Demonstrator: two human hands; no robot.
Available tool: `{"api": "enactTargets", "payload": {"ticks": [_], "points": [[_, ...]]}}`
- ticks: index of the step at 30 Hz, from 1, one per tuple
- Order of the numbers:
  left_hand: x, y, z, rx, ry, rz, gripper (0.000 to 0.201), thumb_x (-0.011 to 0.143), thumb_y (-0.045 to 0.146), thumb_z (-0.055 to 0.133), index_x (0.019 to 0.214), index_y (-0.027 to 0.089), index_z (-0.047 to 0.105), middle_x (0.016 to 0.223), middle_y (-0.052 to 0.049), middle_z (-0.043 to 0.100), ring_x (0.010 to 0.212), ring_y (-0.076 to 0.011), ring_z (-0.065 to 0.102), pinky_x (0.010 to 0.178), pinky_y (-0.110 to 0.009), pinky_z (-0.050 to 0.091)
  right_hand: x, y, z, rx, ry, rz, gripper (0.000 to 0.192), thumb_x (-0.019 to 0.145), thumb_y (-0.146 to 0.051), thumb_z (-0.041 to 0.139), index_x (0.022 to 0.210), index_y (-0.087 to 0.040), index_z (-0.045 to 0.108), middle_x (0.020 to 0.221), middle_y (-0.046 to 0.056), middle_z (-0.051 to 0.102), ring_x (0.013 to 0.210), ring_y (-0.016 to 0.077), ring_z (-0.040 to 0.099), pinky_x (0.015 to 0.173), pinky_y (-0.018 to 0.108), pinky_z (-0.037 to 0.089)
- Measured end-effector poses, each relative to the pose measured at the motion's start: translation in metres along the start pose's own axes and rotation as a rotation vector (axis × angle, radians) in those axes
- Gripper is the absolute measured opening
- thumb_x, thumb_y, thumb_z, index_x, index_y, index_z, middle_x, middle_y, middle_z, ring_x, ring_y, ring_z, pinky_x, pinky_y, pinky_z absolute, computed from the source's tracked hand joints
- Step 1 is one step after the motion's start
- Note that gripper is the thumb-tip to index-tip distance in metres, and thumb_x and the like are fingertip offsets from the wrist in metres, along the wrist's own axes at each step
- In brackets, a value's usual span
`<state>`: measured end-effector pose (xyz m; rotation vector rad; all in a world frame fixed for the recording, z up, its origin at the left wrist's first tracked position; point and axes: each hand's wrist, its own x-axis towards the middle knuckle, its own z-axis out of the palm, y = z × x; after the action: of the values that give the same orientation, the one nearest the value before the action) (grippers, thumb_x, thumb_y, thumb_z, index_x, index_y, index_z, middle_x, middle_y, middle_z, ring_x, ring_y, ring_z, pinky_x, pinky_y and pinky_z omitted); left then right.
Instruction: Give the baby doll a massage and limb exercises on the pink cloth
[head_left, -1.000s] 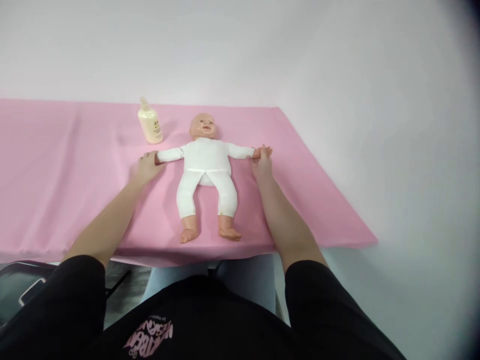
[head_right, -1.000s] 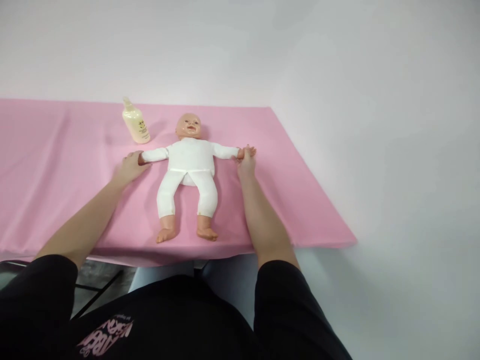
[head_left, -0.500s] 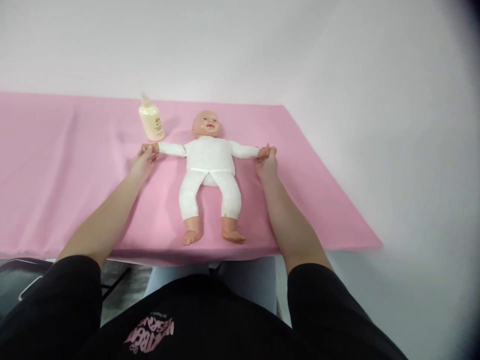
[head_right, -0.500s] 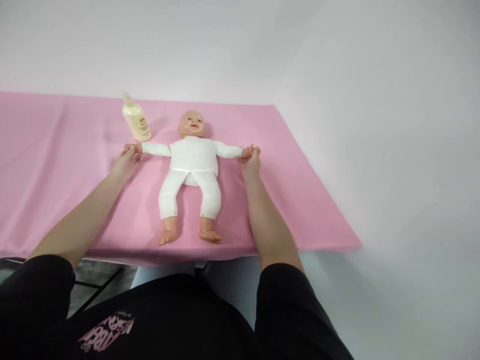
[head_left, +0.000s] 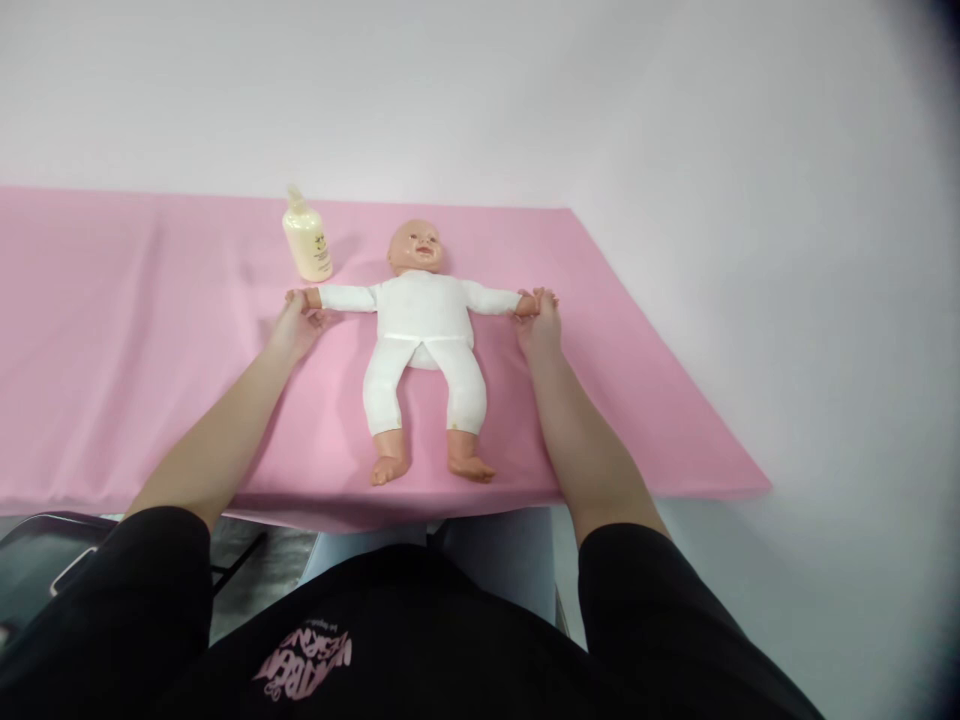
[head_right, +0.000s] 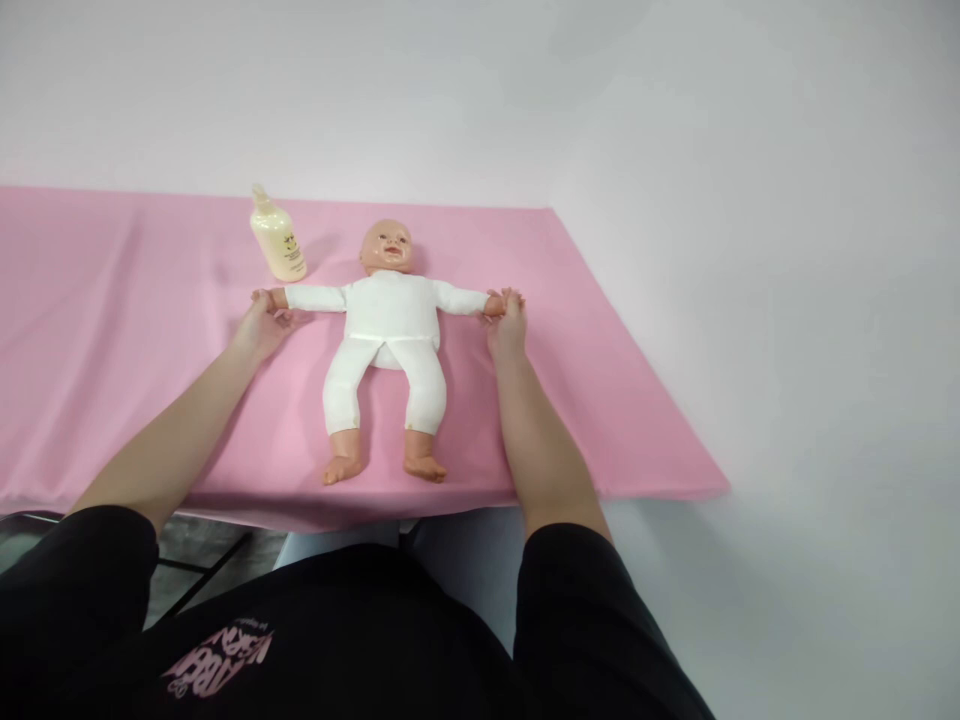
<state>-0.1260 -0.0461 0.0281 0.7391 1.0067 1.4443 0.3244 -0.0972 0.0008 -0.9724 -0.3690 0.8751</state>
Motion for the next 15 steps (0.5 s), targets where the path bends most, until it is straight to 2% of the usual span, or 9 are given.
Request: {"api": "enactTargets", "payload": {"ticks": [2,6,9,12,15], "points": [[0.0026,-0.0019,-0.0007,-0.003,0.007,0.012,0.046,0.106,0.069,0.073,0.105,0.026,0.058,0.098,-0.005,0.072,0.081,-0.0186,0.069,0.089,-0.038,0.064,-0.0009,-0.0008,0.0005,0.015,-0.024,0.017,0.024,0.097,-0.044,0.074,0.112,-0.031,0.061,0.126,0.006,0.077,0.106,0.0173,0.077,0.076,0.027,0.066],[0.0011,-0.0033,-0.0017,0.02,0.001,0.062,0.05,0.107,0.074,0.069,0.114,0.026,0.058,0.099,-0.005,0.075,0.078,-0.0183,0.074,0.085,-0.035,0.066,-0.0057,-0.0025,0.0034,0.021,-0.043,0.029,0.033,0.085,-0.023,0.081,0.11,-0.03,0.06,0.114,0.0,0.077,0.098,0.0146,0.076,0.078,0.026,0.064],[-0.001,-0.0041,-0.003,0.064,-0.038,0.095,0.052,0.107,0.077,0.066,0.122,0.027,0.058,0.1,-0.004,0.077,0.077,-0.0186,0.078,0.084,-0.035,0.067,-0.0082,-0.0022,0.0046,-0.02,-0.041,0.031,0.032,0.085,-0.034,0.086,0.101,-0.028,0.058,0.103,-0.002,0.074,0.093,0.015,0.074,0.076,0.026,0.062],[0.0003,-0.0053,-0.0035,0.081,-0.024,0.114,0.053,0.108,0.077,0.064,0.124,0.027,0.057,0.095,-0.002,0.076,0.073,-0.0179,0.078,0.082,-0.035,0.067,-0.007,-0.0002,0.004,-0.01,-0.015,0.023,0.034,0.095,-0.053,0.078,0.098,-0.027,0.056,0.104,0.0,0.073,0.09,0.0158,0.073,0.074,0.027,0.061],[0.0019,-0.0043,-0.0009,0.1,0.039,0.104,0.047,0.116,0.071,0.052,0.121,0.025,0.054,0.09,-0.001,0.074,0.068,-0.0155,0.074,0.085,-0.035,0.067,-0.0022,0.0033,0.0028,0.025,-0.007,0.005,0.025,0.098,-0.047,0.071,0.101,-0.027,0.056,0.109,0.001,0.071,0.093,0.0149,0.073,0.076,0.027,0.063]]}}
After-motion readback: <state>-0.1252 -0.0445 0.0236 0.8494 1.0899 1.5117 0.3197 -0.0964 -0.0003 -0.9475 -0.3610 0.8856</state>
